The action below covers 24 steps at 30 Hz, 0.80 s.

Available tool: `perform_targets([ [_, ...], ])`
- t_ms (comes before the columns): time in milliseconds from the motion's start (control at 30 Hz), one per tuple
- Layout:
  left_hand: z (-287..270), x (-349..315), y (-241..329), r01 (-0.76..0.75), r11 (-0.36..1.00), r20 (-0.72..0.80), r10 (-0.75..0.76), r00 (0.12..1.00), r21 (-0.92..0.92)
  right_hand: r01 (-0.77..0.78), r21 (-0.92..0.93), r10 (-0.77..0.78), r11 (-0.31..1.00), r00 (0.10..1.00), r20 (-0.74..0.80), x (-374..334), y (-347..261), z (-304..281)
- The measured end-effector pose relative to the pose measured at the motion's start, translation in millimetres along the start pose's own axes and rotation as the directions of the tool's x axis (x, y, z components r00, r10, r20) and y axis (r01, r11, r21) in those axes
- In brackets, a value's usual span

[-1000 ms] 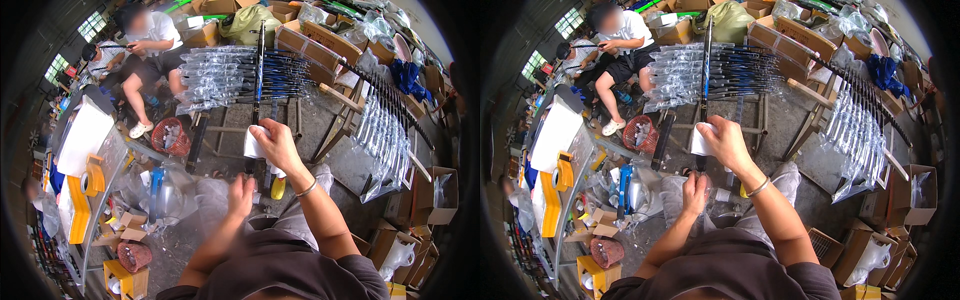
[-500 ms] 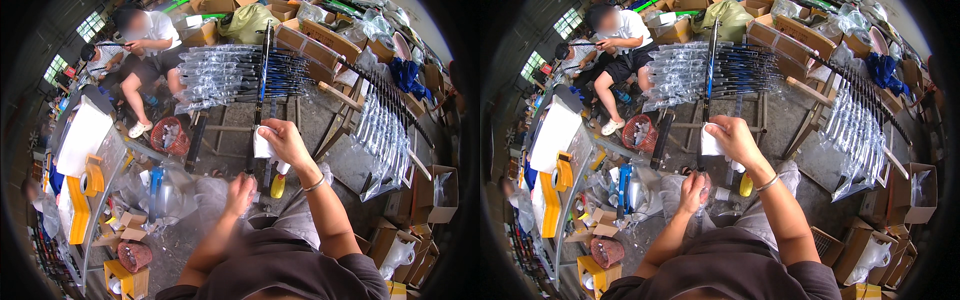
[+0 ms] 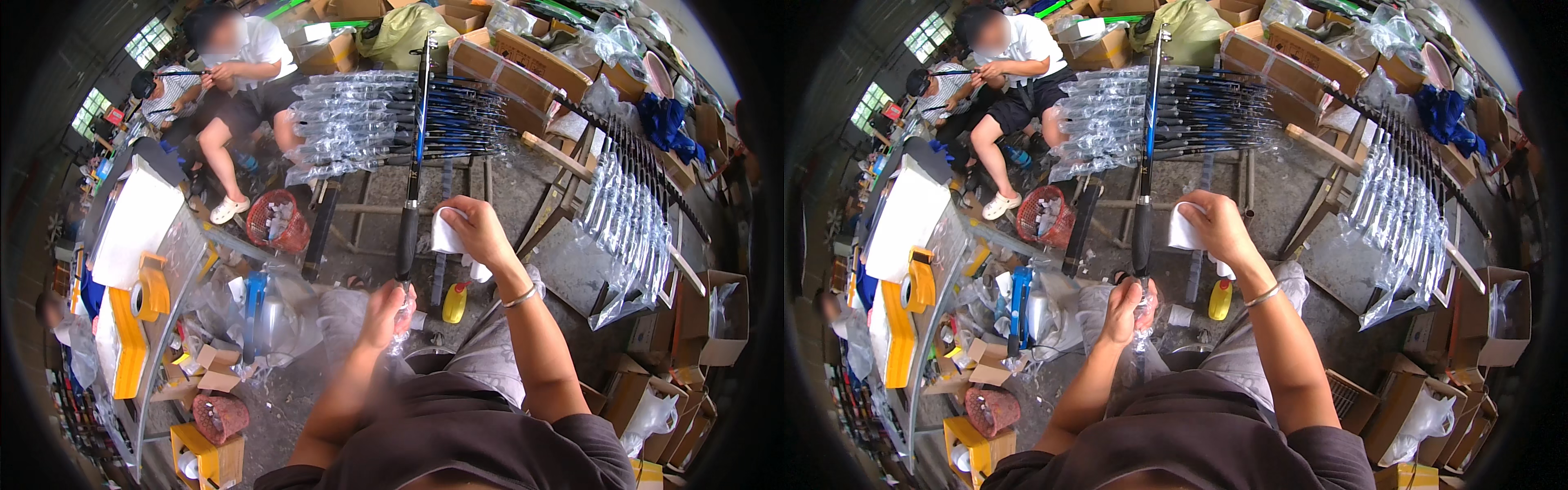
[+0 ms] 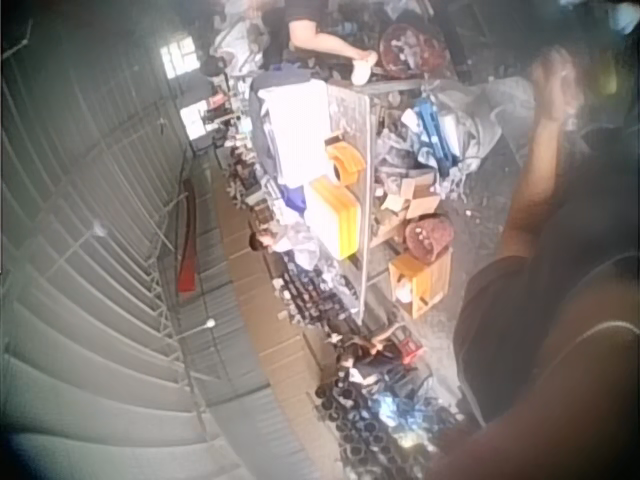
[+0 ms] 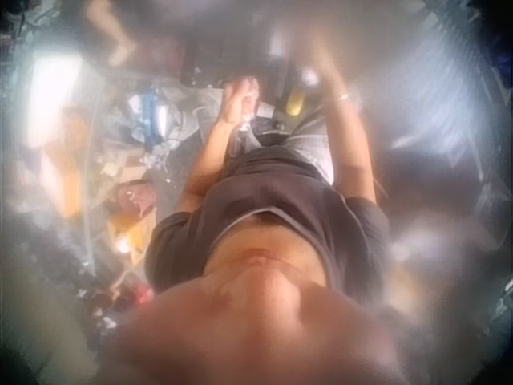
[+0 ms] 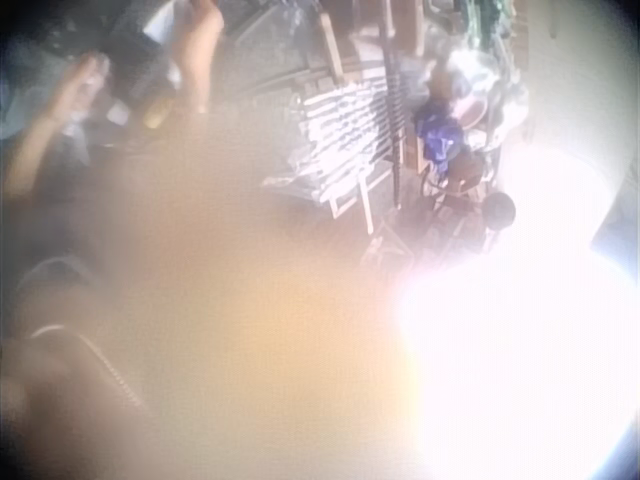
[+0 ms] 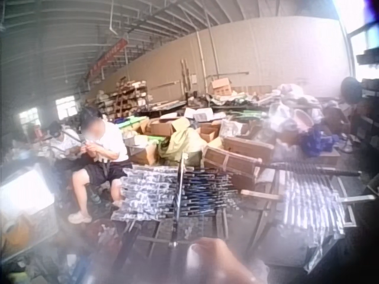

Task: The person wipes the handle and shaft of a fishing rod with a white cloth. They repeatedly pick up rods from a rack, clean them, and place them back. The camera is extremely unstable, causing significant motion blur.

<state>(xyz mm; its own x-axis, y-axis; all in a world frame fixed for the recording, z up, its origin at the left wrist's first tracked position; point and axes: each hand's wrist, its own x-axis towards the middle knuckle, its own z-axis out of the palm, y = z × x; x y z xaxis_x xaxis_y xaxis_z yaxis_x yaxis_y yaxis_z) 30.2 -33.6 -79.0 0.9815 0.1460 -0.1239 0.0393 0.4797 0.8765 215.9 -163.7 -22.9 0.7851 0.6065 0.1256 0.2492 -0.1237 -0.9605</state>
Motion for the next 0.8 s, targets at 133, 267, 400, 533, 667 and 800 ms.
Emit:
perform_targets([
  [133,0.3,-0.8,-0.2,0.015,0.999,-0.025,-0.016,1.000,-0.036,0.026,0.098,-0.020,0.995,0.998,-0.066,-6.8,10.3,-0.5],
  [267,1.0,-0.9,-0.7,0.004,1.000,-0.024,-0.004,1.000,0.001,0.017,0.401,-0.025,0.916,1.000,0.014,-10.3,7.1,2.5],
  [400,1.6,-0.2,-2.0,0.000,0.999,-0.027,0.001,1.000,0.041,-0.104,0.772,-0.037,0.627,0.986,0.162,-10.8,8.6,7.0],
  [533,5.7,-1.9,-0.6,0.019,1.000,-0.046,-0.019,0.999,0.019,-0.311,0.913,-0.207,0.266,0.906,0.369,-13.0,20.8,8.2],
  [667,5.5,-2.7,-2.3,0.007,0.999,-0.046,-0.004,0.999,0.054,-0.402,0.913,-0.351,0.065,0.848,0.398,-14.7,19.8,15.5],
  [800,3.8,-3.7,-4.7,0.005,0.997,-0.047,-0.001,0.999,0.074,-0.403,0.915,-0.377,0.015,0.845,0.379,-16.5,20.4,17.7],
])
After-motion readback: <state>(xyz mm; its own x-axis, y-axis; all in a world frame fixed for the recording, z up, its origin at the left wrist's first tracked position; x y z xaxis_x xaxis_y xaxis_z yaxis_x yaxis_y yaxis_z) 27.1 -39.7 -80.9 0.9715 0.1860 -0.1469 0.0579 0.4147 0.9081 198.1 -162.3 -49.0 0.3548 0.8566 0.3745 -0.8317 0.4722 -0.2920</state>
